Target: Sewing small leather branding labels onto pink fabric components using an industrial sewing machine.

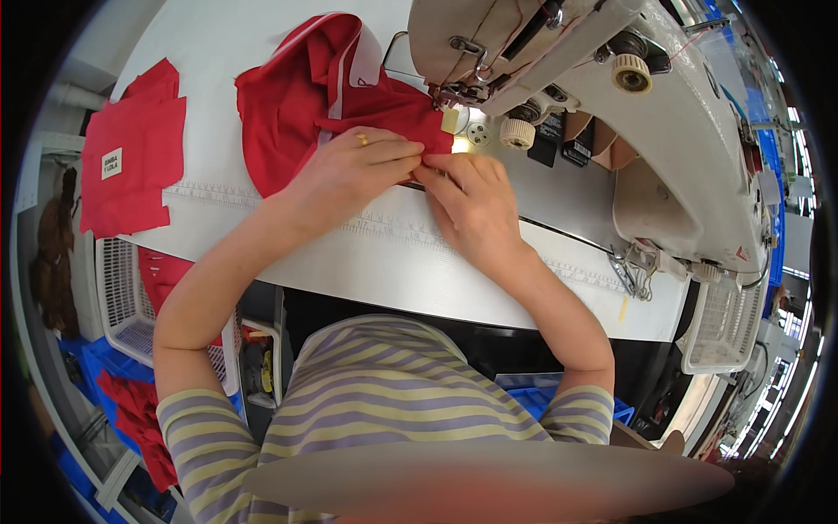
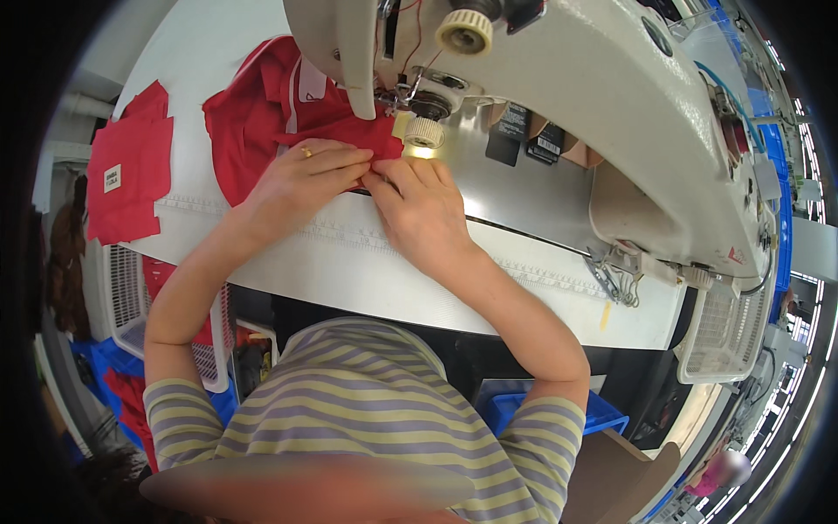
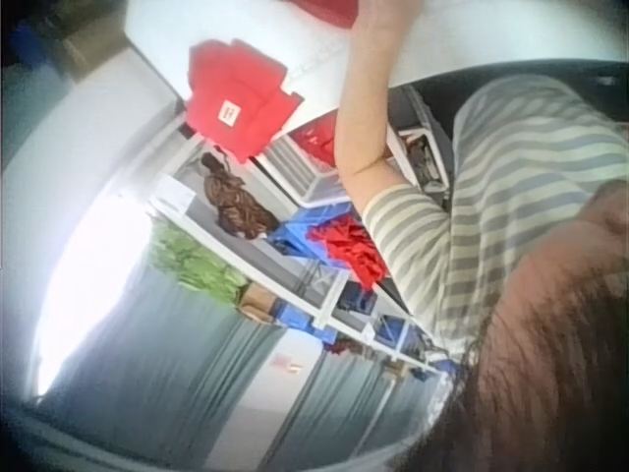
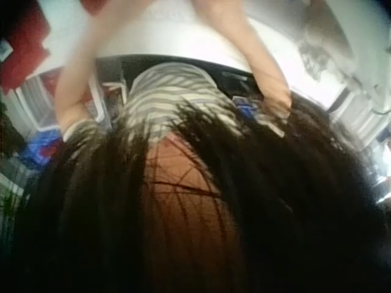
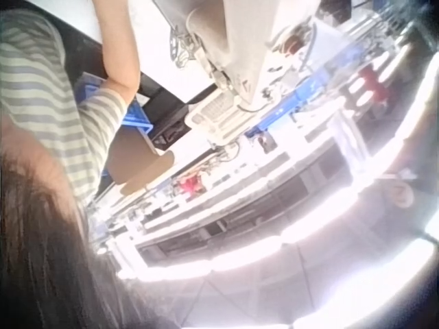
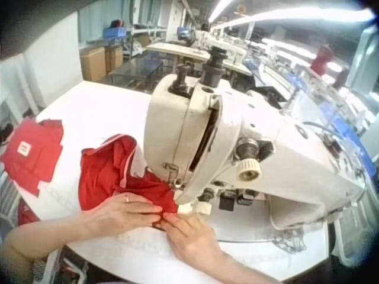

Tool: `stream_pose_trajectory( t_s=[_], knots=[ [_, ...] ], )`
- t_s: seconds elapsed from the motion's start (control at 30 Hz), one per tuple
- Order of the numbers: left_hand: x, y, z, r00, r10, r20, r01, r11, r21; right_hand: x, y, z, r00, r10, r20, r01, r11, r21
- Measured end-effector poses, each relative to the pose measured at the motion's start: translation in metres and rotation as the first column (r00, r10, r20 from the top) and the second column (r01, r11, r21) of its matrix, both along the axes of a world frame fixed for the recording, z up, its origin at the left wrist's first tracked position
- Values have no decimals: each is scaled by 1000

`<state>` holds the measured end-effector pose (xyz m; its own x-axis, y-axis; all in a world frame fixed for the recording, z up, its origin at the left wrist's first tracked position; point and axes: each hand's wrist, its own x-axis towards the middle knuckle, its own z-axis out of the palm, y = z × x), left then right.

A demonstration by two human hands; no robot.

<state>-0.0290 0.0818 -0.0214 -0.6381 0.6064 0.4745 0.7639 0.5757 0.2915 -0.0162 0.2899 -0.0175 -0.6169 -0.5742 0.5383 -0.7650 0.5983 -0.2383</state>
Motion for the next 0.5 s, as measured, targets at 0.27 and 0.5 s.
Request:
stream_pose_trajectory(
  t_s=[0.27, 0.5],
  knots=[
    [-23, -5, -1, 996, -93, 19, 91, 992, 82, -19, 14, 0, 999, 52, 4, -52, 998, 41],
    [-50, -4, -8, 997, -44, 58, 37, 993, 108, -32, 12, -2, 994, -82, 67, 78, 995, 59]
  ],
)
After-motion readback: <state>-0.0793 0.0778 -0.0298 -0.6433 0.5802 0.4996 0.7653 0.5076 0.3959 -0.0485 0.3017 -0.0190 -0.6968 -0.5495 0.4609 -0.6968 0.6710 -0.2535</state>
